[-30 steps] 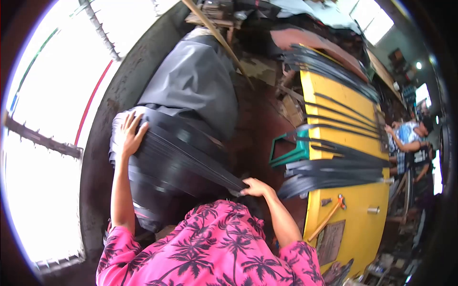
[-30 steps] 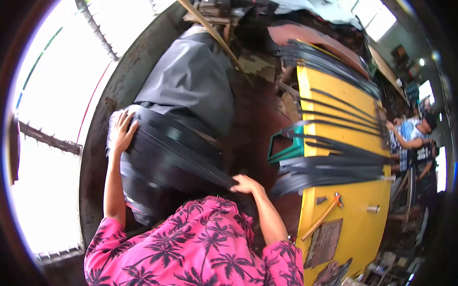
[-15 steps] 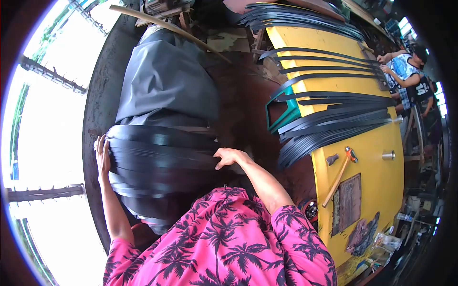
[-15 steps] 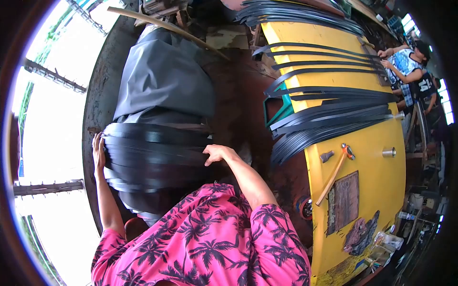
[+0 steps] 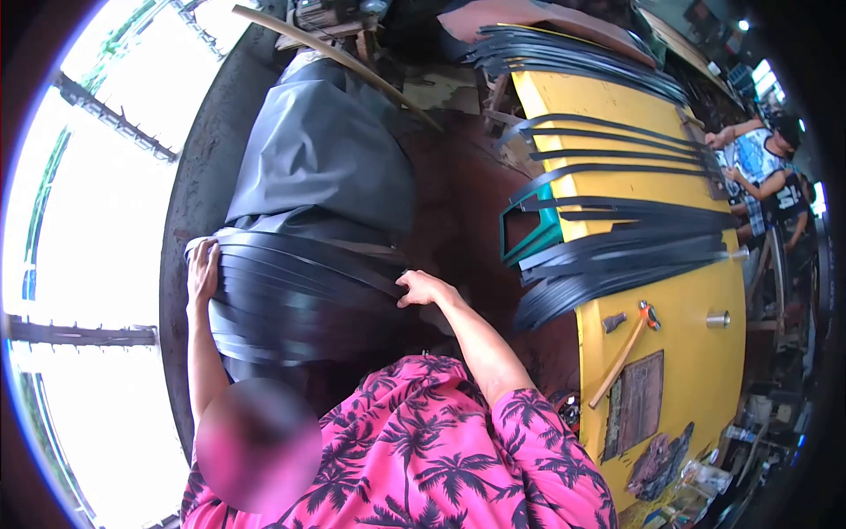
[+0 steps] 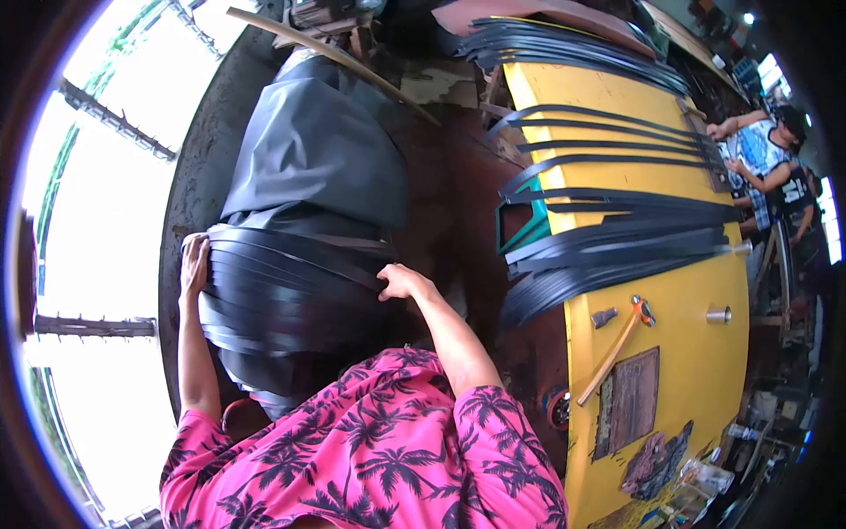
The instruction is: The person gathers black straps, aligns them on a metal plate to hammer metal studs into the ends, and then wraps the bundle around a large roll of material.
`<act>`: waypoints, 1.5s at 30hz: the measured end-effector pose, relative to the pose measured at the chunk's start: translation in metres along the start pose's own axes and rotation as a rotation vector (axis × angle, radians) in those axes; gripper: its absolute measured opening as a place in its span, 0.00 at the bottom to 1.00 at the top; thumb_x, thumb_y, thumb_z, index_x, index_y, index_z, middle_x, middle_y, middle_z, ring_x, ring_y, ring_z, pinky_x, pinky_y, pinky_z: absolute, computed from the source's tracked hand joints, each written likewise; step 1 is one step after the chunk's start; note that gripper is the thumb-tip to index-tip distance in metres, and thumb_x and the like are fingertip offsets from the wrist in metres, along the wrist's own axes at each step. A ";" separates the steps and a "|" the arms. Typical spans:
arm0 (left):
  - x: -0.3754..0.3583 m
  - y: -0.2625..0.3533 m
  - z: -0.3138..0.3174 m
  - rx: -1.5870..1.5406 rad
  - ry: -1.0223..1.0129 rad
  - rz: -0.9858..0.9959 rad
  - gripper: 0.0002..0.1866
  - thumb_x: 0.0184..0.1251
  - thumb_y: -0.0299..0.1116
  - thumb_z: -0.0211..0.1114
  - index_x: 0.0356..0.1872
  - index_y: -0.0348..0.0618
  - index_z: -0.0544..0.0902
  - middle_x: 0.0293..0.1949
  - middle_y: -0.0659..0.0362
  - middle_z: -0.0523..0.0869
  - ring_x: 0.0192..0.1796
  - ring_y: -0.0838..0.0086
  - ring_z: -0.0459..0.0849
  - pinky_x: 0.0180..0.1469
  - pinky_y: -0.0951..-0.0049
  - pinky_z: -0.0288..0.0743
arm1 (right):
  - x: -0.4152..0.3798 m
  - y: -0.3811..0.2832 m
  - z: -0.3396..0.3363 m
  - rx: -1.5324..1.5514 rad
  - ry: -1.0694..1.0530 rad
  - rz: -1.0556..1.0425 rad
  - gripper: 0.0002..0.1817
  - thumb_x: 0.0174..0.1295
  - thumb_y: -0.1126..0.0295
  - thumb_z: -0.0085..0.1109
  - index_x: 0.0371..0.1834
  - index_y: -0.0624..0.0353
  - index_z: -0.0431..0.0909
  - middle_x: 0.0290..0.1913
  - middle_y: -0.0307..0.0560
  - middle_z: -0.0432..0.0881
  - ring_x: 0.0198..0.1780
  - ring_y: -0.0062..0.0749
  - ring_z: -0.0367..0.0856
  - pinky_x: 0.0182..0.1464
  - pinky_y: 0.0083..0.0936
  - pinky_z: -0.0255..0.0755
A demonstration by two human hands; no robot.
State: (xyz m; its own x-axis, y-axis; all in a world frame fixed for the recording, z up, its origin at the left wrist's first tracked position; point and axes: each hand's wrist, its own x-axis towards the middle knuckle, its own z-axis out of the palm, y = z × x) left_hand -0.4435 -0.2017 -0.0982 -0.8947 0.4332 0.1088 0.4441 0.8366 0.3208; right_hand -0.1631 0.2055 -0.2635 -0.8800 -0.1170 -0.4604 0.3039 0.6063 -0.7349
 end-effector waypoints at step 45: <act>0.049 -0.162 0.050 -0.258 -0.074 -0.268 0.23 0.79 0.42 0.44 0.67 0.45 0.73 0.71 0.48 0.70 0.74 0.57 0.66 0.74 0.62 0.62 | 0.086 -0.217 -0.017 0.065 0.379 -0.727 0.27 0.75 0.57 0.44 0.70 0.64 0.67 0.69 0.61 0.71 0.72 0.53 0.67 0.72 0.40 0.61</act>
State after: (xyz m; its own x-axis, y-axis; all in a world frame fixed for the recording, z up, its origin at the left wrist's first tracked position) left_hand -0.5573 -0.2988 -0.1923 -0.9675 0.2409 -0.0763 0.1592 0.8157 0.5562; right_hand -0.3108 0.0775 -0.1345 -0.9252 -0.1823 0.3327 -0.3794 0.4335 -0.8174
